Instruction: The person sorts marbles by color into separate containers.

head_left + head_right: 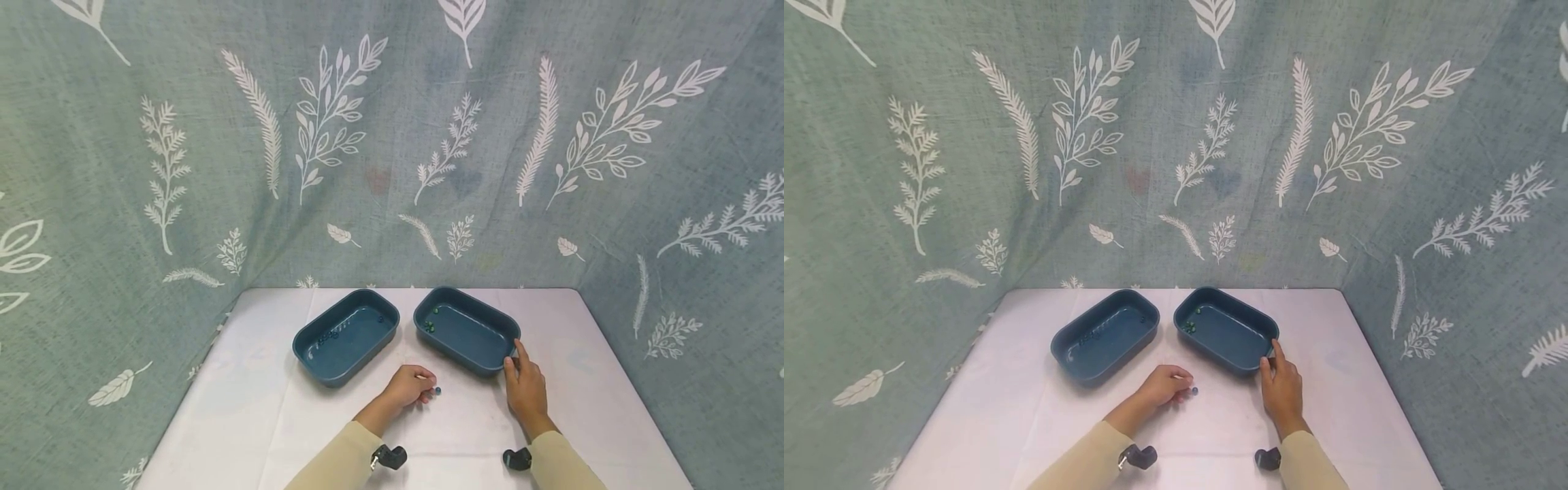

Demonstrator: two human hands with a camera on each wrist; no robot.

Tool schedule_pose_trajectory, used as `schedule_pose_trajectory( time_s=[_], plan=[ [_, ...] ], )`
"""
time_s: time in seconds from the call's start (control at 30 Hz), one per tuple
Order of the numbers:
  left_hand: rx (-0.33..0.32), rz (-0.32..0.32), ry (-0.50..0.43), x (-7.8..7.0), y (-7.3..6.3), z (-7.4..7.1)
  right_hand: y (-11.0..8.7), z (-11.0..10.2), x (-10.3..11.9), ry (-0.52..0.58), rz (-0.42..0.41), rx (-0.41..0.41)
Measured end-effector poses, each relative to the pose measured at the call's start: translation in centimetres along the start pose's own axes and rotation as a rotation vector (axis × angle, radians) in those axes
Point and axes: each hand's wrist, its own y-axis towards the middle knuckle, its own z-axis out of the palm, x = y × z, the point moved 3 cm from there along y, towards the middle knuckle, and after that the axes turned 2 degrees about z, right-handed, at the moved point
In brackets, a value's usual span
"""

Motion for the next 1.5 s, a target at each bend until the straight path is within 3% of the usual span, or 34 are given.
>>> schedule_pose_trajectory(
  time_s=[0.33,0.57,0.9,1.23,1.5],
  plan=[
    [0.021,0.010,0.051,-0.1,0.0,1.0,0.1,0.2,-0.1,0.003,-0.011,-0.017],
    [0.014,-0.020,0.112,0.1,0.1,1.5,-0.1,0.4,-0.1,0.011,-0.002,-0.009],
    [0.006,0.028,0.193,-0.2,0.0,1.7,0.0,0.2,0.2,0.008,0.013,-0.004],
    [0.035,0.010,0.138,0.2,0.3,1.4,-0.1,0.4,-0.1,0.004,0.007,-0.008],
    [0.022,0.010,0.096,0.3,0.1,1.0,-0.1,0.3,-0.1,0.009,0.018,0.000]
  ],
)
